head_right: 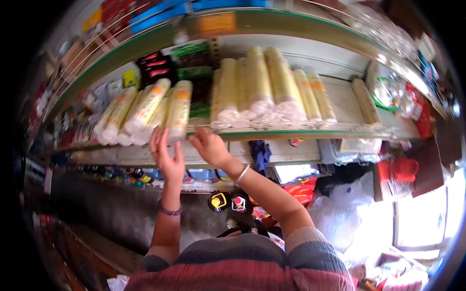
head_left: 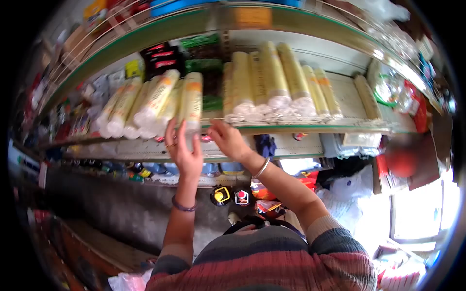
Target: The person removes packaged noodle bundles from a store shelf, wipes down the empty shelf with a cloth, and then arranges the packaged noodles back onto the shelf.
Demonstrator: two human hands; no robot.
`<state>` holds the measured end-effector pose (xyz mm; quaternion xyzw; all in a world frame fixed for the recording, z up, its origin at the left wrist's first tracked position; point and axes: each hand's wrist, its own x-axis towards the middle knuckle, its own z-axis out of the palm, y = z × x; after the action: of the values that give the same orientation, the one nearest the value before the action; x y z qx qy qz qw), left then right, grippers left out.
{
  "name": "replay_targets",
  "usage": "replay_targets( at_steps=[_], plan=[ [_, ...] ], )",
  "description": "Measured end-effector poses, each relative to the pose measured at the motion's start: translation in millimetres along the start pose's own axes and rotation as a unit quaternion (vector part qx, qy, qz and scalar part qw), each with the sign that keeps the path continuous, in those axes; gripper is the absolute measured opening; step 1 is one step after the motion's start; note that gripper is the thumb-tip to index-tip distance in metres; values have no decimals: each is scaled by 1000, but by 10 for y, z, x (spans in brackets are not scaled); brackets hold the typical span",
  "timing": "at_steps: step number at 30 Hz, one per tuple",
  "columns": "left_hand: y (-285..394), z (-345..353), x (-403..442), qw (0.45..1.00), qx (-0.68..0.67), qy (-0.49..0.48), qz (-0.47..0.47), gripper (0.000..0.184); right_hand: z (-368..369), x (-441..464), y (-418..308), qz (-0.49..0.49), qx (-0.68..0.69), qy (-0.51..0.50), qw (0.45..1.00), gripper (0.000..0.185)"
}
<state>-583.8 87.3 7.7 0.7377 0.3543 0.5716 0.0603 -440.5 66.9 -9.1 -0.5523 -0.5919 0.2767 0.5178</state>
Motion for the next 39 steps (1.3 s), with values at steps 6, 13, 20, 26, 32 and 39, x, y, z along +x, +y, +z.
replay_targets(
  at_steps=[6,13,20,26,32,39],
  plan=[
    [836,254,-94,987,-43,-43,145,36,-1131,-711,136,-5,-7,60,998,22],
    [1813,1331,-246,937,-177,-232,193,40,-2651,-997,409,-4,-8,317,948,17],
    [2389,2789,-201,919,-229,-273,169,50,-3706,-718,739,77,-415,260,869,37],
    [2397,3466,-65,793,-338,-465,-203,52,-3950,-358,1054,229,-413,64,879,58],
    [2370,3556,-32,765,-338,-482,-261,45,-4073,-164,1342,229,-367,14,901,91],
    [2420,3681,-50,841,-339,-374,-196,46,-4257,-137,1371,258,115,117,952,61]
  ],
)
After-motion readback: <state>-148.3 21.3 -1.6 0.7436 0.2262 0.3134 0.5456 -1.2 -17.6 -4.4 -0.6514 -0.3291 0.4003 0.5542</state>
